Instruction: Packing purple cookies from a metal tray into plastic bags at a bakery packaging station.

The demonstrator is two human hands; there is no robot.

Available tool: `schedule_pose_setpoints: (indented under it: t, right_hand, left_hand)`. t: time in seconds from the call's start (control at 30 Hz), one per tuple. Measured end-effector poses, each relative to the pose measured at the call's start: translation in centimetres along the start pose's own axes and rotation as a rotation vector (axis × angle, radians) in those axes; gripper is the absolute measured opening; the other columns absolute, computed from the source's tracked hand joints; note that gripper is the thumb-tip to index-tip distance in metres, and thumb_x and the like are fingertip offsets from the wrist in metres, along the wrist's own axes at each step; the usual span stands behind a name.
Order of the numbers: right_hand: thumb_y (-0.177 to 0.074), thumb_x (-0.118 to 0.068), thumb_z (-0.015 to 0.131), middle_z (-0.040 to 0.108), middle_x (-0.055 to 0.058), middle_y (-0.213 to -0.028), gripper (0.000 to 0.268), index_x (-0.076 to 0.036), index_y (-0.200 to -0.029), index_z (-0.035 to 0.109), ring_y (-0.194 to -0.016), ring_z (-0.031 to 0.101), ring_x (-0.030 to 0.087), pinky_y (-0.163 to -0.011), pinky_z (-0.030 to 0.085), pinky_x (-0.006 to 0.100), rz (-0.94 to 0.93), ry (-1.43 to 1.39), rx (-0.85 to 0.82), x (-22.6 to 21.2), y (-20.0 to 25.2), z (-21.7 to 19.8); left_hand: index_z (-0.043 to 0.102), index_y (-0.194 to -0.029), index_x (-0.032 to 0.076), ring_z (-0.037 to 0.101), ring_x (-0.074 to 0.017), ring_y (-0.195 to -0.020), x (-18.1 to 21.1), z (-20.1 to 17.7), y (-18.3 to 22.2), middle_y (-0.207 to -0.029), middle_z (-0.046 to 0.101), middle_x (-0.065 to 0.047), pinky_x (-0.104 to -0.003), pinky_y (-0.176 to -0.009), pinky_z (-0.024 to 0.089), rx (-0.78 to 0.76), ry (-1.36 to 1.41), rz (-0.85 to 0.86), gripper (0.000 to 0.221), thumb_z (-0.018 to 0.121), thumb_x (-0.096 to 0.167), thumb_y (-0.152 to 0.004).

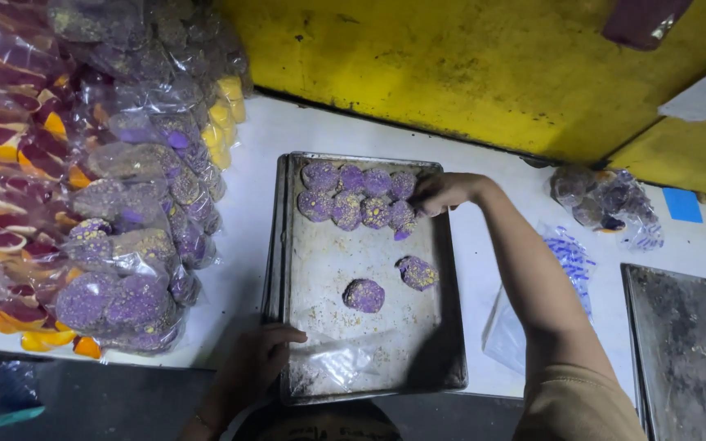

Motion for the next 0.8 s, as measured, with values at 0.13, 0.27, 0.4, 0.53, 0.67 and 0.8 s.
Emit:
schedule_pose_setpoints:
  t: [0.13, 0.27, 0.4, 0.53, 0.67, 0.8]
  right_hand:
    - [-0.079, -0.010, 0.055, 0.066, 0.007, -0.116, 0.056, -0.010, -0.134, 0.062, -0.087, 0.063, 0.017, -0.069, 0.052, 0.028, -0.257, -0.775, 0.298, 5.8, 2.0, 1.1]
    - [-0.074, -0.014, 0.072, 0.061, 0.009, -0.123, 0.060, -0.009, -0.131, 0.050, -0.104, 0.060, 0.019, -0.082, 0.053, 0.031, -0.407, -0.457, 1.047, 0.8, 3.0, 5.9]
    - [-0.092, -0.043, 0.055, 0.060, 0.020, -0.128, 0.049, -0.004, -0.121, 0.058, -0.118, 0.057, 0.036, -0.105, 0.048, 0.053, -0.210, 0.002, 1.177, -3.8, 1.4, 10.9]
    - [-0.084, -0.035, 0.079, 0.052, 0.022, -0.140, 0.057, -0.005, -0.128, 0.058, -0.102, 0.068, 0.038, -0.080, 0.062, 0.055, -0.221, 0.072, 1.098, -1.8, -1.4, 9.8]
    - [-0.073, -0.029, 0.074, 0.074, 0.008, -0.115, 0.036, -0.013, -0.106, 0.071, -0.113, 0.064, 0.029, -0.109, 0.037, 0.055, -0.349, -0.187, 1.066, -1.4, -0.5, 5.3]
    - [-0.074, -0.022, 0.075, 0.066, 0.010, -0.124, 0.042, -0.009, -0.114, 0.071, -0.108, 0.065, 0.027, -0.089, 0.055, 0.040, -0.164, -0.404, 1.052, -2.8, 1.0, 4.3]
  left_hand:
    - [0.084, -0.100, 0.017, 0.079, -0.0152, -0.102, -1.6, 1.3, 0.8, -0.107, 0.084, 0.001, -0.028, -0.096, 0.059, 0.041, -0.016, -0.084, 0.038, 0.057, 0.003, -0.078]
    - [0.086, -0.102, 0.020, 0.077, -0.0142, -0.109, -0.5, 2.0, 1.8, -0.114, 0.083, 0.001, -0.027, -0.098, 0.056, 0.064, 0.053, -0.176, 0.043, 0.058, 0.002, -0.075]
    - [0.083, -0.104, 0.019, 0.077, -0.0160, -0.107, 2.5, 3.4, 2.0, -0.112, 0.082, 0.001, -0.029, -0.098, 0.056, 0.125, 0.030, -0.054, 0.043, 0.062, -0.004, -0.074]
    - [0.083, -0.105, 0.019, 0.075, -0.0170, -0.109, 4.8, 5.1, 2.3, -0.115, 0.080, 0.000, -0.029, -0.100, 0.053, 0.195, 0.034, -0.035, 0.042, 0.063, -0.002, -0.075]
    - [0.084, -0.099, 0.016, 0.078, -0.0162, -0.100, 6.7, 6.5, 3.4, -0.105, 0.082, 0.002, -0.029, -0.092, 0.059, 0.253, 0.040, -0.064, 0.041, 0.061, -0.007, -0.074]
    - [0.083, -0.104, 0.016, 0.077, -0.0186, -0.107, 6.8, 7.9, 5.2, -0.111, 0.081, 0.000, -0.032, -0.095, 0.058, 0.312, 0.047, -0.088, 0.045, 0.059, -0.008, -0.074]
Point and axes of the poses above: each hand's wrist, its own y-axis away from the middle knuckle, its own z-axis out of the palm, x = y × z, the point moved 4 cm from there along -y, towards the middle knuckle
